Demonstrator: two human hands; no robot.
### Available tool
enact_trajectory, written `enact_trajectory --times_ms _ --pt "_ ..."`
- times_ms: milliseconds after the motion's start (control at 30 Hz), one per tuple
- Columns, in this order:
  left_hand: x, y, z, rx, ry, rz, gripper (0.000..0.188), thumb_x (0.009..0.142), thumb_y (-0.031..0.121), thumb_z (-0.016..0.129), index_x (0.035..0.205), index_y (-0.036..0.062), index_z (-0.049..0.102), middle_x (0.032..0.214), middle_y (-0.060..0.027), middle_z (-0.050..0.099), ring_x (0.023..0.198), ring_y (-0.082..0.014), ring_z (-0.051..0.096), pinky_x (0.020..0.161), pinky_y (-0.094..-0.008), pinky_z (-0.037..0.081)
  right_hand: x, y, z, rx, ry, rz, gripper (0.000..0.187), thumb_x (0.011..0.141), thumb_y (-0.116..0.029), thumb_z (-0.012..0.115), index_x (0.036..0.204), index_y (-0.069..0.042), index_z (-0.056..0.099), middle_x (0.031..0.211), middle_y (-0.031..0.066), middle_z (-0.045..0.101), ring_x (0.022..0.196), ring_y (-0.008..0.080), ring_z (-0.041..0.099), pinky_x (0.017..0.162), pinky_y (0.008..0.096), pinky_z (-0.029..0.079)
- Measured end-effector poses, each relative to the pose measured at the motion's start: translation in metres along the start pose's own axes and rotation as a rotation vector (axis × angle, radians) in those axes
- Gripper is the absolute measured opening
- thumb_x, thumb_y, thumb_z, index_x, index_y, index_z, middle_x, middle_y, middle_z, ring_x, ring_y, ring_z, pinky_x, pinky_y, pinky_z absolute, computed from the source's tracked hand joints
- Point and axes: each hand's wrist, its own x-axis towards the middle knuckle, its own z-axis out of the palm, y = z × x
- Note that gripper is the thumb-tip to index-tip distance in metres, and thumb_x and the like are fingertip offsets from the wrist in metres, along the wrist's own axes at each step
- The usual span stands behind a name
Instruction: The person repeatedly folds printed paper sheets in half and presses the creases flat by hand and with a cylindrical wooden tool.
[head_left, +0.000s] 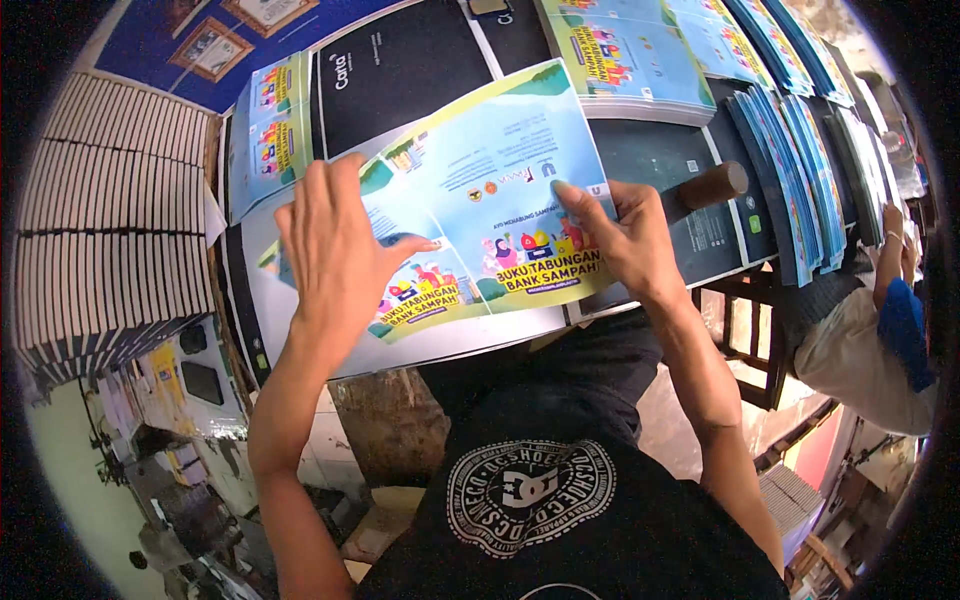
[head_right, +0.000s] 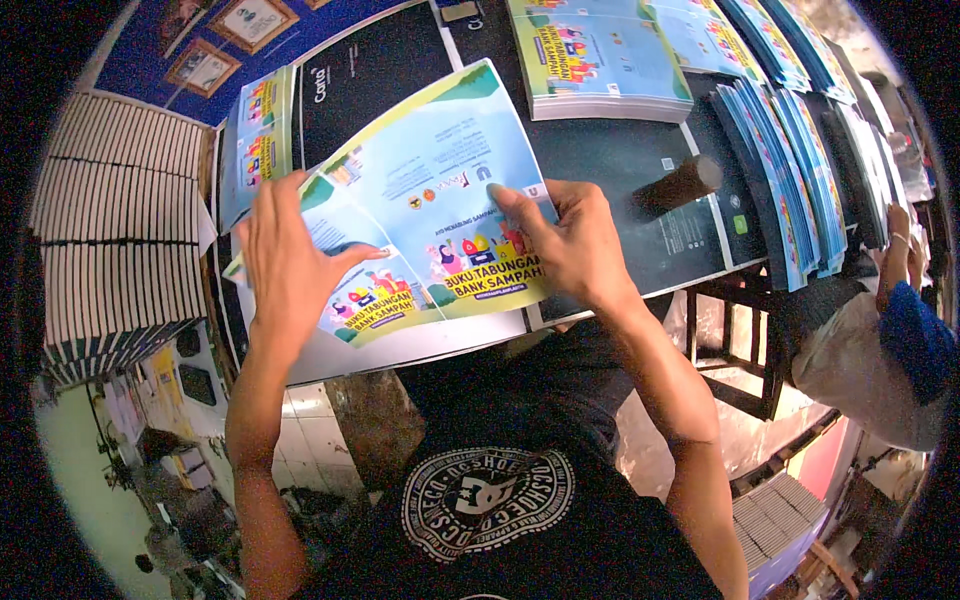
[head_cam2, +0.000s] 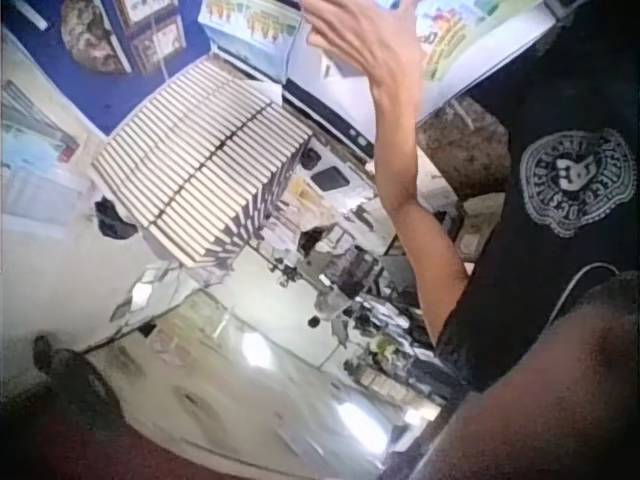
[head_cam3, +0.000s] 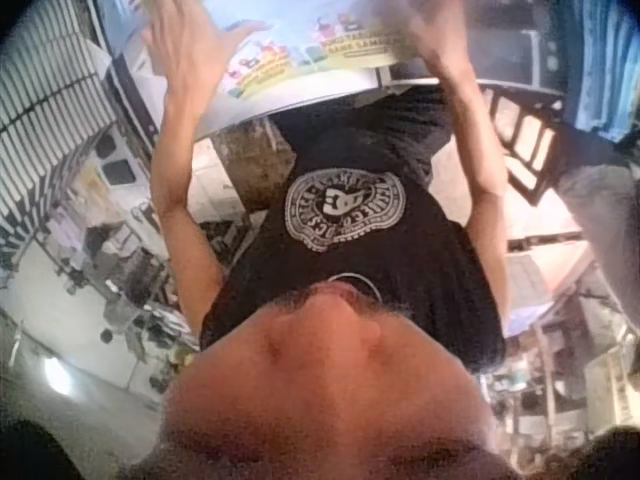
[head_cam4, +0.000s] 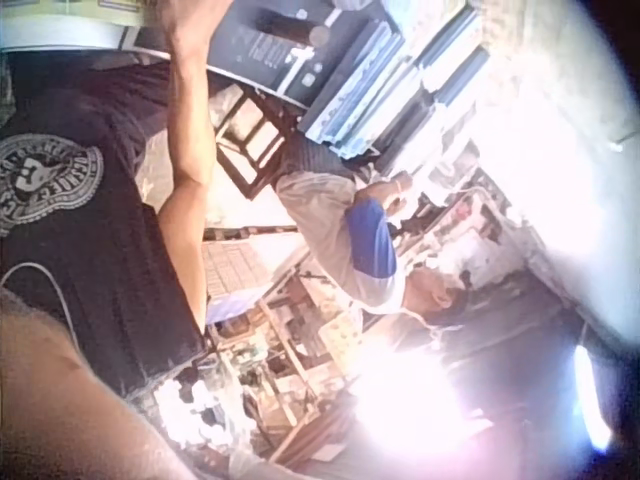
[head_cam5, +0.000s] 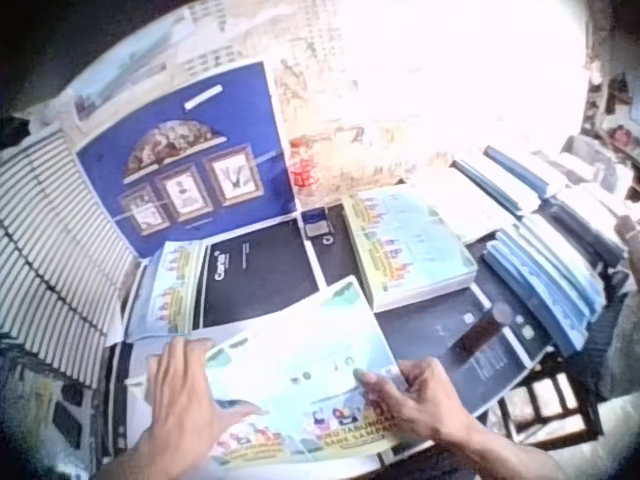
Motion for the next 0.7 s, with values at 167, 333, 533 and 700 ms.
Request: enact_trajectory --times_ms 167,333,533,700 --pt "-0.016 -0.011 0.0 -0.206 -0.243 -0.067 0.113 0.054 0.029 0.099 0.15 0.01 0.042 0.136 -0.0172 0.052 0.129 -0.0373 0.05 0.108 -0.0504 0.037 -0.017 0.022 -0.008 0.027 -0.057 0.127 0.035 0.1 -0.028 0.07 0.098 0.006 0.078 0.078 0.0049 0.075 0.068 0.0039 0.061 0.061 0.0262 0.05" --pt "-0.092 0.007 0.021 -0.37 -0.415 0.116 0.128 0.063 0.048 0.095 0.161 0.0022 0.025 0.161 -0.0276 0.028 0.152 -0.046 0.024 0.125 -0.0553 0.022 -0.048 0.071 -0.022 -0.316 0.063 0.091 0.031 0.098 -0.023 0.07 0.096 0.009 0.073 0.074 0.0117 0.073 0.068 0.0065 0.063 0.059 0.031 0.051" --pt "-0.164 0.055 0.101 -0.255 -0.452 0.247 0.078 0.097 0.043 0.059 0.155 -0.0055 0.038 0.167 -0.0233 0.025 0.156 -0.0398 0.022 0.121 -0.065 0.017 -0.076 0.075 -0.006 -0.109 0.074 0.266 0.03 0.1 -0.022 0.069 0.102 0.008 0.071 0.079 0.0137 0.074 0.072 0.0091 0.063 0.064 0.0314 0.052" --pt "-0.153 0.054 0.087 -0.223 -0.512 0.274 0.063 0.095 0.013 0.051 0.153 -0.007 0.039 0.167 -0.0219 0.028 0.156 -0.0379 0.025 0.121 -0.0648 0.02 -0.097 0.085 -0.033 -0.383 0.239 0.086 0.024 0.101 -0.015 0.065 0.112 0.006 0.067 0.083 0.0169 0.072 0.071 0.0184 0.067 0.066 0.0348 0.054"
